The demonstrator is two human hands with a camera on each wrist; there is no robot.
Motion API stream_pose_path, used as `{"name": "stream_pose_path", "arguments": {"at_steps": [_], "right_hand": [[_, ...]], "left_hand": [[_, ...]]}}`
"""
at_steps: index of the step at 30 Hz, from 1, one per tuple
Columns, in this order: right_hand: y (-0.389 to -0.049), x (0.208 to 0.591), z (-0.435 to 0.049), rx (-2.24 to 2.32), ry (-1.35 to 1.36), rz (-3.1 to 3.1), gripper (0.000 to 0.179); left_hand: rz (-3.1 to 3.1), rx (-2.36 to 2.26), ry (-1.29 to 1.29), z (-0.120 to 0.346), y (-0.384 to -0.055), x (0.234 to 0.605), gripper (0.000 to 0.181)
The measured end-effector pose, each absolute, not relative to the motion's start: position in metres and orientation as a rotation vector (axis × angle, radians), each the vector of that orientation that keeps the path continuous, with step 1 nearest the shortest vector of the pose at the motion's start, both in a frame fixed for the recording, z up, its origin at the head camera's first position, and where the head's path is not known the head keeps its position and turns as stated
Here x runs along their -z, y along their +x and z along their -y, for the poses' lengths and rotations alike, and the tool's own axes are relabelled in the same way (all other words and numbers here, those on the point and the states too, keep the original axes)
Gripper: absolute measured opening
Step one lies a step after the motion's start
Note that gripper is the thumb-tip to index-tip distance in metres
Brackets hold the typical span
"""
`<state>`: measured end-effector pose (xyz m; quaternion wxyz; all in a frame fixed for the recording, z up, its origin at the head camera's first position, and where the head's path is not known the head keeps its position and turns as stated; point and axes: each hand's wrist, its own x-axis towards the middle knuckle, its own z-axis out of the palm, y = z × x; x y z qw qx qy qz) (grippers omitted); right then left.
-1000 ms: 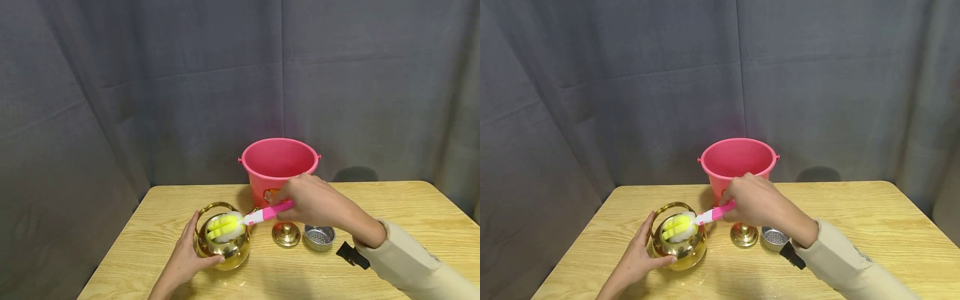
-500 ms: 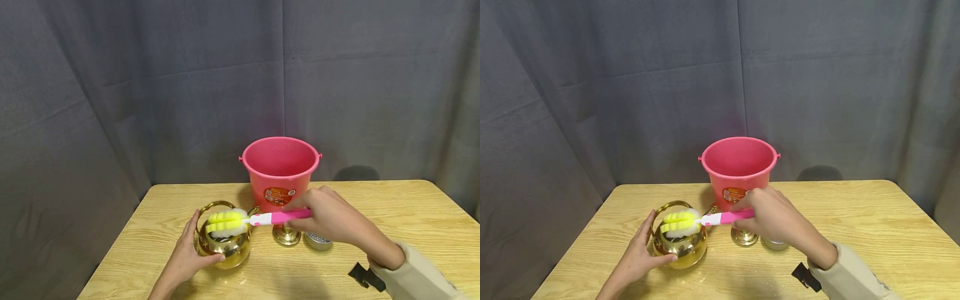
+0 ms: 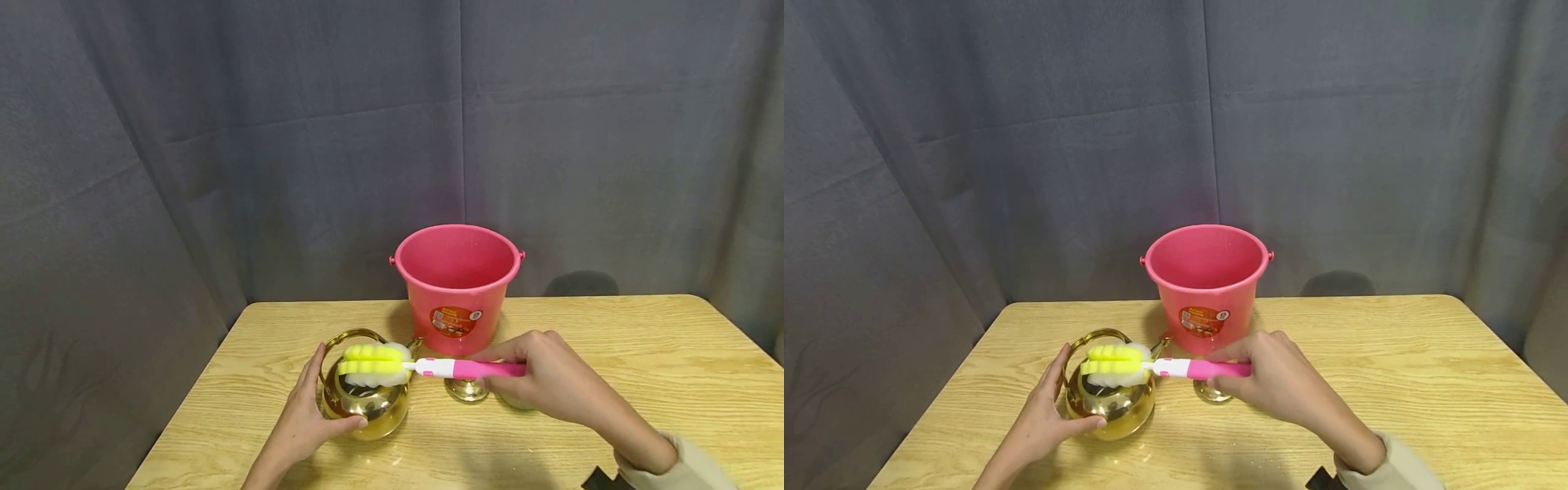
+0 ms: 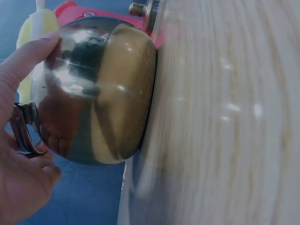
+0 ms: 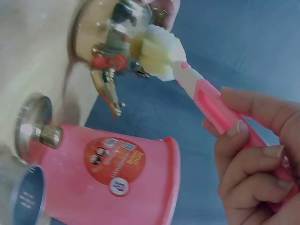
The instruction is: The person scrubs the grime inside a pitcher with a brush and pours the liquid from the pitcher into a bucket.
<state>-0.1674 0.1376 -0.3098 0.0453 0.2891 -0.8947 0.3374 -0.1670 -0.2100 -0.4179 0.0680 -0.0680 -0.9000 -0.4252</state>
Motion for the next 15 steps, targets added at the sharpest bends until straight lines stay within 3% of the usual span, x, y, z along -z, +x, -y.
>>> {"name": "stream_pose_path", "arguments": {"at_steps": [15], "right_hand": [[-0.142, 0.35, -0.141, -1.343, 0.811, 2.643, 0.032]], "left_hand": [[2.705, 1.258, -0.216, 0.21, -0.168, 0.418, 0.128]]}}
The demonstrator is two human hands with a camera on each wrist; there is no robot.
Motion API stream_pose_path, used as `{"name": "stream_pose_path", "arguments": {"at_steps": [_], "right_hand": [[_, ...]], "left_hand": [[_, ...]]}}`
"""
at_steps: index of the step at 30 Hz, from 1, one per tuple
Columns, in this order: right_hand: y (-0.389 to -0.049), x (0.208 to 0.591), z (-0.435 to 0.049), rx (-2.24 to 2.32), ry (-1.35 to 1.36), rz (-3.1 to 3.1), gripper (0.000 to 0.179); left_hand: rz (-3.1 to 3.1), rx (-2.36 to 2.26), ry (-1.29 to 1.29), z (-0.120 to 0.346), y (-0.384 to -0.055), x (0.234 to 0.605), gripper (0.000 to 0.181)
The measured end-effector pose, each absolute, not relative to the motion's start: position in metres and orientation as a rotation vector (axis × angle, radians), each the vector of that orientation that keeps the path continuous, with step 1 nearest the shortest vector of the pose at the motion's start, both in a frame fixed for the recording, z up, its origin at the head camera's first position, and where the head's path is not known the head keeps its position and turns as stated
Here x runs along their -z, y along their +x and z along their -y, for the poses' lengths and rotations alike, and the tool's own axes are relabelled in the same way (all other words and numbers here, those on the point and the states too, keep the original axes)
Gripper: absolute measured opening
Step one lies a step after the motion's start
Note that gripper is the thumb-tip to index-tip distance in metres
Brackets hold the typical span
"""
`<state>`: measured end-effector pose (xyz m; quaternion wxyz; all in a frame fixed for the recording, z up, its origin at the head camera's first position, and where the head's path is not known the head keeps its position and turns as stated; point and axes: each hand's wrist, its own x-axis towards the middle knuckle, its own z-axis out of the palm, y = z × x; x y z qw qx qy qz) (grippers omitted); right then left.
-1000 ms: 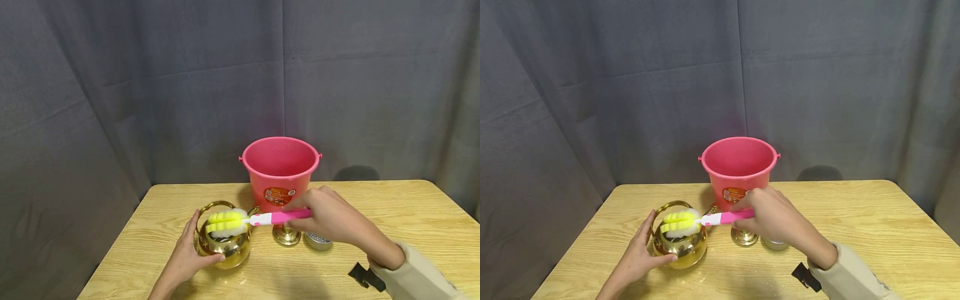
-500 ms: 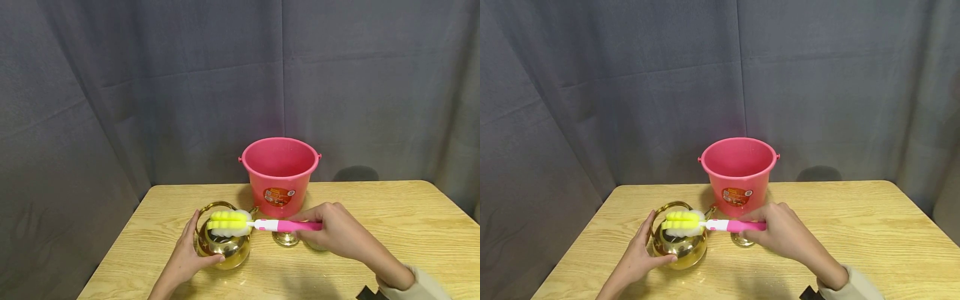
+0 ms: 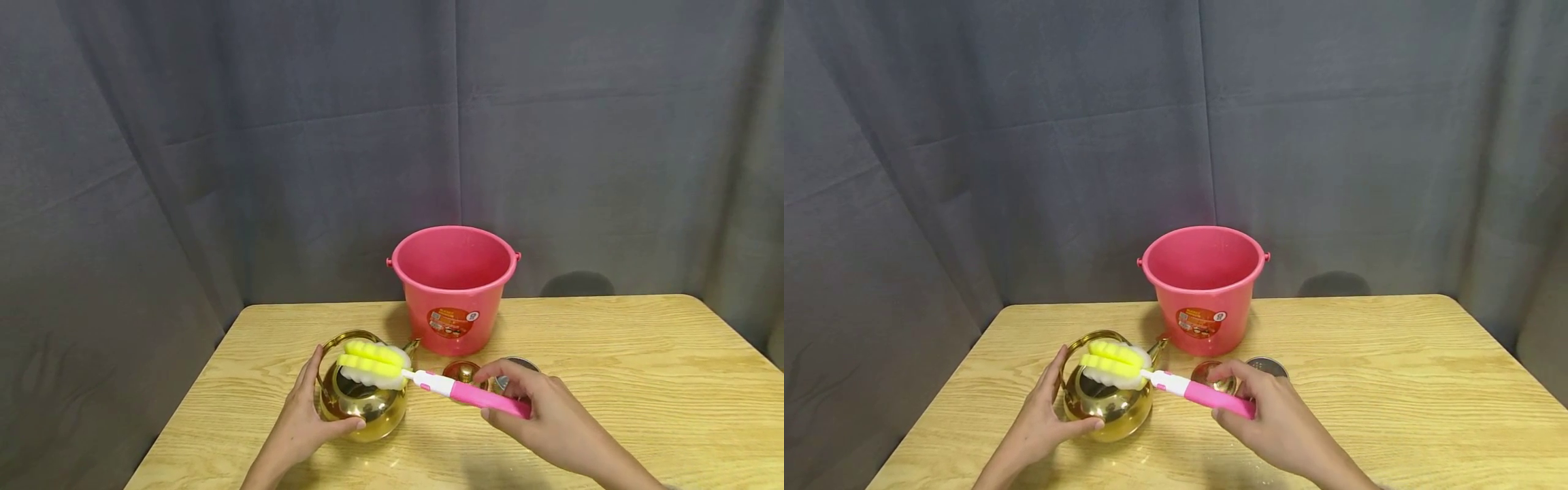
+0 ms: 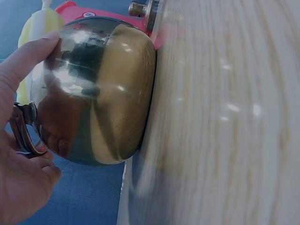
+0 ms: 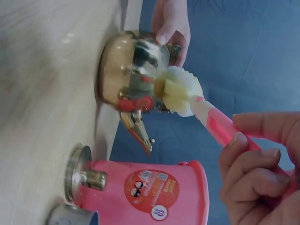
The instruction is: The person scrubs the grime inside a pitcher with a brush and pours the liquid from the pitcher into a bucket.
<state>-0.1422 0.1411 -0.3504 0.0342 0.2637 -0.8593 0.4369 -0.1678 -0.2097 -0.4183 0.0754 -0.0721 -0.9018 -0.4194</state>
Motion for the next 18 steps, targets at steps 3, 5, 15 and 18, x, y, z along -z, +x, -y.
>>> {"name": "stream_pose_path", "arguments": {"at_steps": [3, 5, 15, 18], "right_hand": [[-0.138, 0.354, -0.139, -1.354, 0.794, 2.622, 0.03], [-0.135, 0.356, -0.138, -1.365, 0.755, 2.624, 0.028], [-0.12, 0.355, -0.143, -1.461, 0.628, 2.589, 0.026], [-0.116, 0.355, -0.148, -1.486, 0.591, 2.567, 0.029]], "left_hand": [[2.7, 1.249, -0.219, 0.21, -0.168, 0.419, 0.128], [2.697, 1.249, -0.223, 0.21, -0.168, 0.419, 0.128], [2.701, 1.255, -0.224, 0.21, -0.169, 0.42, 0.128], [2.703, 1.255, -0.224, 0.21, -0.169, 0.42, 0.128]]}}
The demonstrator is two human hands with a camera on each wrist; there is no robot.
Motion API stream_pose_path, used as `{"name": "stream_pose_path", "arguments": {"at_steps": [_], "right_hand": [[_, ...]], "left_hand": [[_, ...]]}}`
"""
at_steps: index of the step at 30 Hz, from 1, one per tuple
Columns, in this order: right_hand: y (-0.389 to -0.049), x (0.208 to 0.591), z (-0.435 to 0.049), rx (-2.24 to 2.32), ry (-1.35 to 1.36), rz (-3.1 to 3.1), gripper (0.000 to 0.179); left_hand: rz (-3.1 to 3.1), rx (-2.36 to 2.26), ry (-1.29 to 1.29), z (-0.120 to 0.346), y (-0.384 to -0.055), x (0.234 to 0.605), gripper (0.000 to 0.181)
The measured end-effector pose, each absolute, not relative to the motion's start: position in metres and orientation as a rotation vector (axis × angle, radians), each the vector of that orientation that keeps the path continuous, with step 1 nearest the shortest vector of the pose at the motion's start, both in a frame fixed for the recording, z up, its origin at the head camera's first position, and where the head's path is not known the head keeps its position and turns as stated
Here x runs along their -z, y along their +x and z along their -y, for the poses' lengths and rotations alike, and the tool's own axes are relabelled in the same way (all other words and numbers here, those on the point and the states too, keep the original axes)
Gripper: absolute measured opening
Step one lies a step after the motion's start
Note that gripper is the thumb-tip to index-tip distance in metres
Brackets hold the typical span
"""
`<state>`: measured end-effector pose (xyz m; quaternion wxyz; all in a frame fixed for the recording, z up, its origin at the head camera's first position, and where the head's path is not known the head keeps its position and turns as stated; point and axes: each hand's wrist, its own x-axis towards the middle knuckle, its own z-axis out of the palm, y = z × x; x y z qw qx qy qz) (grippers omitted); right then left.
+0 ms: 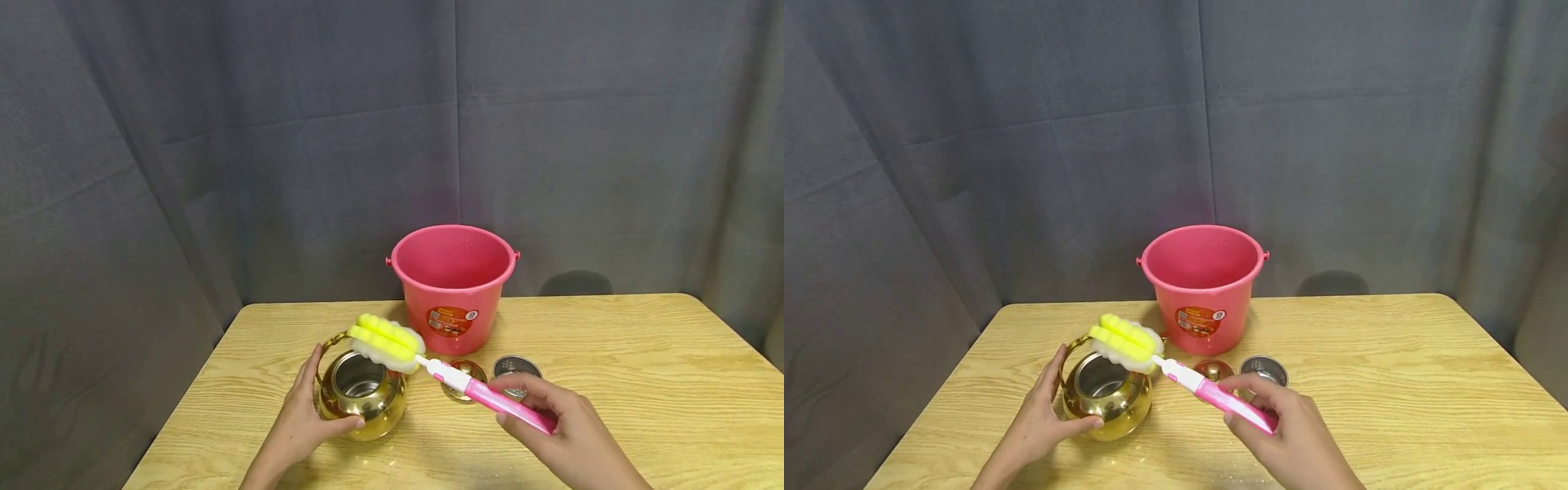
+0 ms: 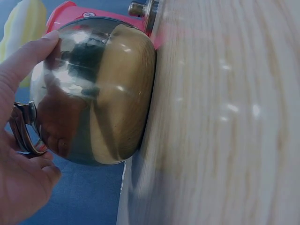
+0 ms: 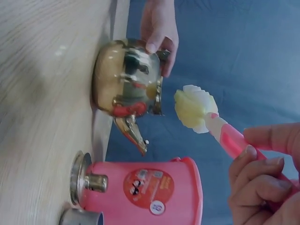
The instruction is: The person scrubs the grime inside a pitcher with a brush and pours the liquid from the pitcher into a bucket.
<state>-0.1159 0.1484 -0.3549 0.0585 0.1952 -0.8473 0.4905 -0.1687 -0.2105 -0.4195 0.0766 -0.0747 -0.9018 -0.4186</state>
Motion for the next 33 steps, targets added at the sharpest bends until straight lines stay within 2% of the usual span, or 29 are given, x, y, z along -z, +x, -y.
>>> {"name": "stream_pose_path", "arguments": {"at_steps": [14, 33], "right_hand": [[-0.1, 0.354, -0.184, -1.394, 0.173, 2.553, 0.039], [-0.1, 0.356, -0.245, -1.346, -0.068, 2.264, 0.043]], "left_hand": [[2.706, 1.244, -0.238, 0.211, -0.169, 0.415, 0.127], [2.698, 1.25, -0.237, 0.209, -0.167, 0.419, 0.127]]}}
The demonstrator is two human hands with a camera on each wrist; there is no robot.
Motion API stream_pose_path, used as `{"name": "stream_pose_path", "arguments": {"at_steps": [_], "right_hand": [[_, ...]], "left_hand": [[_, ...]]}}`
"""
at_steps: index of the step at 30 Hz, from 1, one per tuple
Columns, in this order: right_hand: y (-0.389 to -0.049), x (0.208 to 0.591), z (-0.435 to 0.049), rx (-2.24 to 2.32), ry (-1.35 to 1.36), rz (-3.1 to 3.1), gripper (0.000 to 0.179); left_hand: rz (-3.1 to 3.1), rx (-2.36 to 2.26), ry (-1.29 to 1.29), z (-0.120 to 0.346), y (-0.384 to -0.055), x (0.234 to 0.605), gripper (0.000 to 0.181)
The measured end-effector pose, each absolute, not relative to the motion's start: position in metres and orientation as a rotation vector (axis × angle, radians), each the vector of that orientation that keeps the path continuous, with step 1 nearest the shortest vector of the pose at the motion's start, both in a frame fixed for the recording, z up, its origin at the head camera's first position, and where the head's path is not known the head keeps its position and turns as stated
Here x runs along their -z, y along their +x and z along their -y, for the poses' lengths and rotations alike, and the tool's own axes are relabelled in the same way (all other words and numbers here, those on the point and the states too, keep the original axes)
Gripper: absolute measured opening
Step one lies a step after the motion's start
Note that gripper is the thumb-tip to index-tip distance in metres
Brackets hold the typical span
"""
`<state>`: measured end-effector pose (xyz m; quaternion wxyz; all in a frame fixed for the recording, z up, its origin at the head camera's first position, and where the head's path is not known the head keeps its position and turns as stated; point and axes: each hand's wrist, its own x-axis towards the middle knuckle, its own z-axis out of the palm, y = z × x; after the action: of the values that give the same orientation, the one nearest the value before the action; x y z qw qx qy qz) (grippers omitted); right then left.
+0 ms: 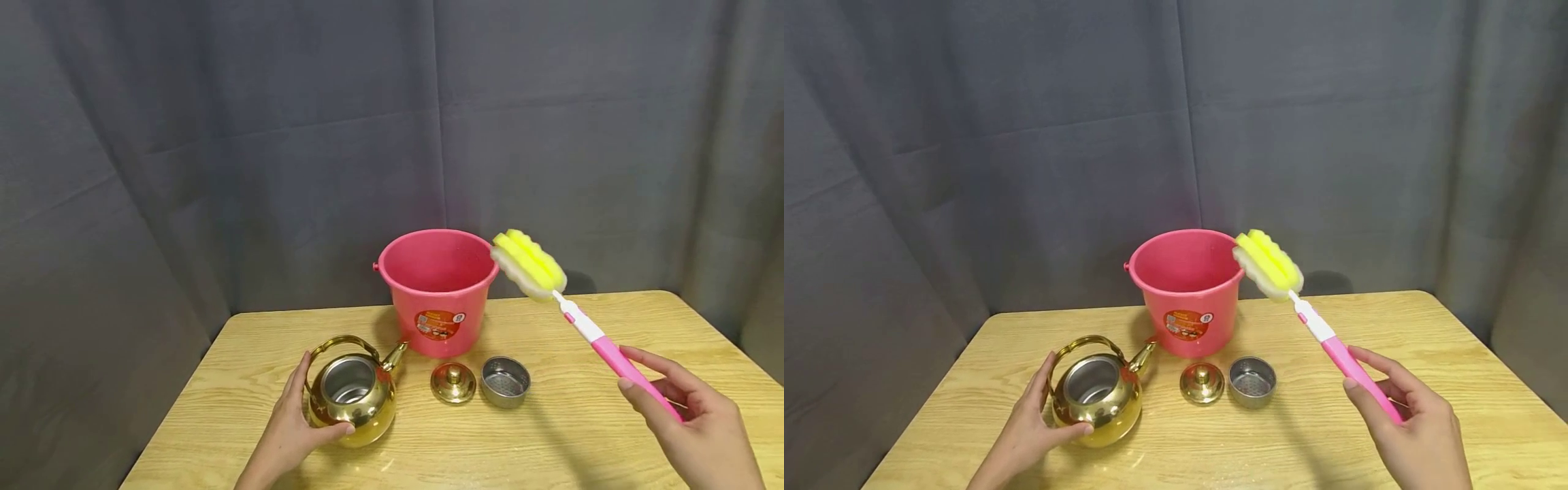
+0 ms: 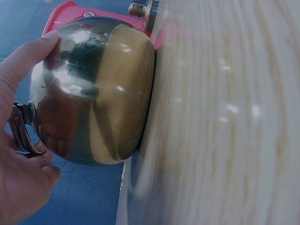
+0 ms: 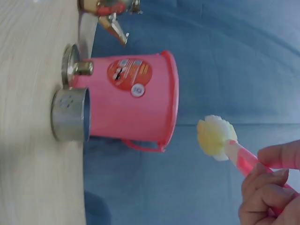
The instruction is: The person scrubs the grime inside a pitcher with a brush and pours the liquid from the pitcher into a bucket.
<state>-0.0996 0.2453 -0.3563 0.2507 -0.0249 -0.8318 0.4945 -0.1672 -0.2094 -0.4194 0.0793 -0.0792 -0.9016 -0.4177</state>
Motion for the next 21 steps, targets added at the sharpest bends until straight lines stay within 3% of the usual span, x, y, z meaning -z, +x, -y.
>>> {"name": "stream_pose_path", "arguments": {"at_steps": [21], "right_hand": [[-0.14, 0.384, -0.262, -1.372, -0.444, 2.156, 0.036]], "left_hand": [[2.69, 1.214, -0.272, 0.209, -0.167, 0.421, 0.127]]}}
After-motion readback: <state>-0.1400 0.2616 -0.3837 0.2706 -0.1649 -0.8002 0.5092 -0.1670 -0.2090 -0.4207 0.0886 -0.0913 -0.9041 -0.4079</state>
